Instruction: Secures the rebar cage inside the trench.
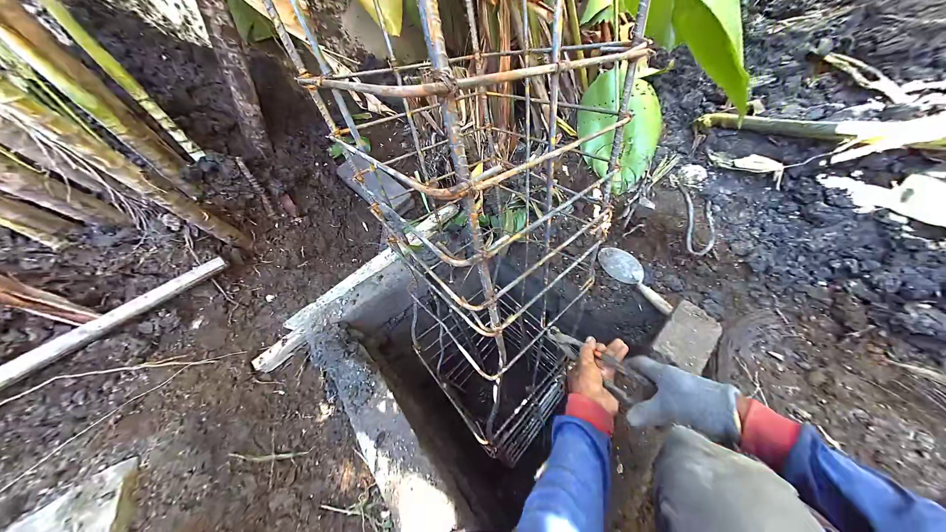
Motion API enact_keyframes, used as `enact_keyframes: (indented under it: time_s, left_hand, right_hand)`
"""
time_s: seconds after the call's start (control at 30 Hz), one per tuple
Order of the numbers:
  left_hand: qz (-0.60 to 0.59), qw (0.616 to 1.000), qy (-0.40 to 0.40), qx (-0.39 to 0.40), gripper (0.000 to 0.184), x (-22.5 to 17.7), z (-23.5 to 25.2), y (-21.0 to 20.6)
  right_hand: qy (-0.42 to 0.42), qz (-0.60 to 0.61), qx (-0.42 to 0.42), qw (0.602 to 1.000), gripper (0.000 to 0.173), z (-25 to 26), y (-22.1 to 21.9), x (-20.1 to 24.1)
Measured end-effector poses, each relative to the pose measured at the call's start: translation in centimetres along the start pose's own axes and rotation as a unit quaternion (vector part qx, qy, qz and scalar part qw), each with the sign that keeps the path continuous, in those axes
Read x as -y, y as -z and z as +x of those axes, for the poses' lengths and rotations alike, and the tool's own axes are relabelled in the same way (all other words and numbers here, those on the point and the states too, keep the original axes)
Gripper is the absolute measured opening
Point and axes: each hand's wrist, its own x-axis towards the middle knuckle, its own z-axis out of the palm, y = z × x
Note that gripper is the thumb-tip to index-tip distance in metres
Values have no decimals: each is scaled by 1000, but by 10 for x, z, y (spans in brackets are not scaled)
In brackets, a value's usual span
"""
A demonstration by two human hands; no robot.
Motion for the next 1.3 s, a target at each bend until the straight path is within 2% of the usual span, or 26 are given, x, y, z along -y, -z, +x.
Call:
enact_keyframes:
  time_s: [0.03,0.07,0.13,0.17,0.23,0.3,0.37,0.43,0.47,0.5,0.53,0.57,0.63,0.7,0.77,0.83,0.87,0.93,0.97,1.0,1.03,1.07,1.1,1.13,1.23,1.3]
  left_hand:
    - [-14,1000,-13,-25,32,4,2,-7]
    - [-28,998,-25,-50,32,8,6,-16]
    - [-35,996,-31,-75,36,13,14,-36]
    - [-26,996,-27,-84,37,15,17,-41]
    - [24,995,-18,-90,39,12,17,-40]
    - [102,990,5,-95,47,5,8,-30]
    - [143,985,33,-85,51,6,-5,-7]
    - [116,992,44,-32,42,0,-6,10]
    - [92,995,46,-8,39,-6,-5,12]
    - [70,997,43,-1,37,-7,-4,12]
    - [62,997,38,-9,35,-5,-5,11]
    - [66,997,28,-27,35,-4,-6,8]
    - [104,992,2,-74,36,-4,-5,-2]
    - [149,981,-14,-126,40,3,-3,-14]
    - [181,973,-14,-146,42,6,-2,-24]
    - [242,960,-2,-140,44,2,-4,-24]
    - [284,949,8,-135,47,-3,-5,-22]
    - [341,929,4,-141,51,-12,-13,-14]
    - [340,930,-9,-139,48,-16,-17,-9]
    - [317,940,-17,-128,43,-20,-19,-4]
    - [280,954,-12,-107,38,-24,-18,0]
    - [238,968,6,-82,35,-28,-14,4]
    - [204,977,27,-61,33,-31,-13,8]
    - [186,980,39,-53,33,-32,-12,11]
    - [229,970,-3,-85,30,-25,-13,6]
    - [328,935,-46,-129,35,-16,-16,-5]
  right_hand:
    - [-18,-111,-64,992,91,-6,-3,9]
    - [-32,-206,-130,969,87,-9,-8,16]
    - [-43,-316,-276,907,60,-2,-20,20]
    - [-55,-334,-306,890,50,4,-20,20]
    - [-92,-315,-250,911,43,13,-11,24]
    - [-121,-211,-111,964,47,22,-1,19]
    - [-87,70,30,993,39,23,-4,-6]
    - [-49,401,165,900,21,21,-20,-19]
    - [-40,473,201,857,20,23,-26,-22]
    - [-26,486,219,846,23,25,-28,-26]
    - [-13,451,204,869,29,23,-27,-29]
    - [-4,365,155,918,38,21,-24,-28]
    - [13,122,45,991,65,17,-18,-17]
    - [-21,-85,-54,995,88,9,-25,1]
    - [-56,-201,-137,968,84,8,-36,13]
    - [-73,-207,-127,967,57,12,-30,16]
    - [-68,-148,-84,983,47,15,-22,13]
    - [-31,144,20,989,33,16,-16,0]
    - [-19,337,93,937,25,11,-20,-7]
    - [-11,488,163,857,19,9,-27,-13]
    - [0,581,217,785,18,9,-34,-17]
    - [19,625,257,736,21,12,-42,-22]
    - [39,631,279,723,24,15,-49,-27]
    - [46,602,271,749,25,16,-54,-28]
    - [45,317,139,937,50,13,-47,-20]
    - [96,74,4,993,65,-3,-53,-23]
